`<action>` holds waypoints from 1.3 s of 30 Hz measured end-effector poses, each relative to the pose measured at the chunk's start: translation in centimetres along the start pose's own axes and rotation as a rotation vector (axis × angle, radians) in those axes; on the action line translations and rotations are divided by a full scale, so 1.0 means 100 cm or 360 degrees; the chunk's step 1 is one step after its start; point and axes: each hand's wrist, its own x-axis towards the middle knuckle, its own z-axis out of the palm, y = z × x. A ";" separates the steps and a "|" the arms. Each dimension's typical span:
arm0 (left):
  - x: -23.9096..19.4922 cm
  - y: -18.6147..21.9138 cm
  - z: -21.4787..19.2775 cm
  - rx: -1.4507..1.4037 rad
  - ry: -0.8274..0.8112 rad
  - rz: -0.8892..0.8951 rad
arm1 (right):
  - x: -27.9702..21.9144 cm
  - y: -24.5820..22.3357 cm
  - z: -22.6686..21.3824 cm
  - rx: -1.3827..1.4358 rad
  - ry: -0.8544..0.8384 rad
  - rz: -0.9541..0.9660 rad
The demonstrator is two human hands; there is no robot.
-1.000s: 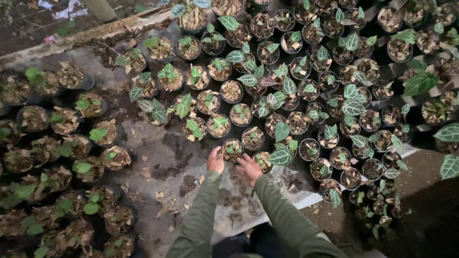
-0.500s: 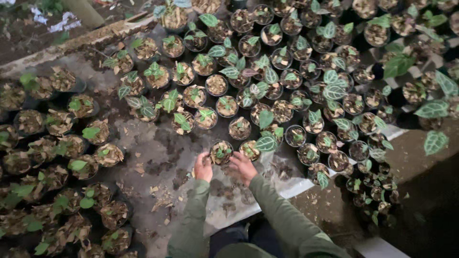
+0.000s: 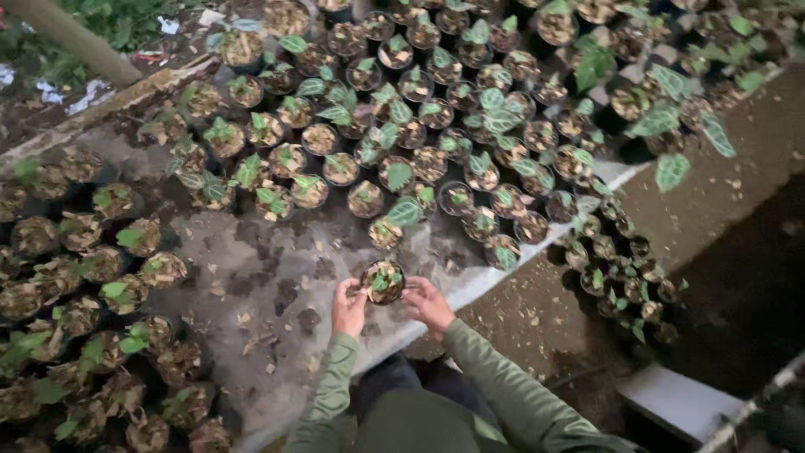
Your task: The person repeatedly picks up small potted plants from a long table and places them on the floor in rows. The person handles the plants one at a time, moving them from the table to the ground. The task continues throughout the clip with no other tools used.
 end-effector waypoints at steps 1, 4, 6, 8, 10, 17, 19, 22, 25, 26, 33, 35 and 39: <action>-0.013 -0.003 0.011 -0.0031 -0.0035 0.0007 | -0.011 0.008 -0.015 0.0013 0.0041 0.0006; -0.046 -0.008 0.043 -0.0007 -0.0188 0.0303 | -0.042 0.030 -0.063 0.0062 0.0134 -0.0045; -0.072 -0.008 0.071 -0.0024 -0.0266 0.0245 | -0.064 0.042 -0.095 0.0106 0.0160 -0.0184; -0.100 -0.005 0.098 0.0061 -0.0311 0.0218 | -0.087 0.052 -0.127 0.0134 0.0247 -0.0231; -0.128 0.001 0.126 0.0237 -0.0326 0.0236 | -0.115 0.056 -0.159 0.0145 0.0330 -0.0268; -0.204 0.018 0.224 0.0278 -0.0561 0.0373 | -0.205 0.070 -0.247 0.0261 0.0580 -0.0361; -0.219 0.025 0.248 0.0228 -0.0672 0.0362 | -0.228 0.073 -0.265 0.0340 0.0638 -0.0385; -0.236 0.034 0.276 0.0343 -0.0766 0.0403 | -0.261 0.074 -0.282 0.0463 0.0723 -0.0367; -0.245 0.035 0.298 0.0309 -0.0944 0.0380 | -0.283 0.074 -0.296 0.0523 0.0830 -0.0360; -0.245 0.033 0.306 0.0291 -0.0981 0.0380 | -0.286 0.075 -0.300 0.0525 0.0865 -0.0401; -0.225 0.015 0.362 0.0289 -0.1354 0.0171 | -0.287 0.085 -0.326 0.0689 0.1073 -0.0465; -0.219 0.020 0.380 0.0313 -0.1471 0.0103 | -0.289 0.083 -0.332 0.0737 0.1162 -0.0472; -0.210 0.042 0.420 0.0467 -0.1705 0.0190 | -0.288 0.077 -0.339 0.0979 0.1359 -0.0629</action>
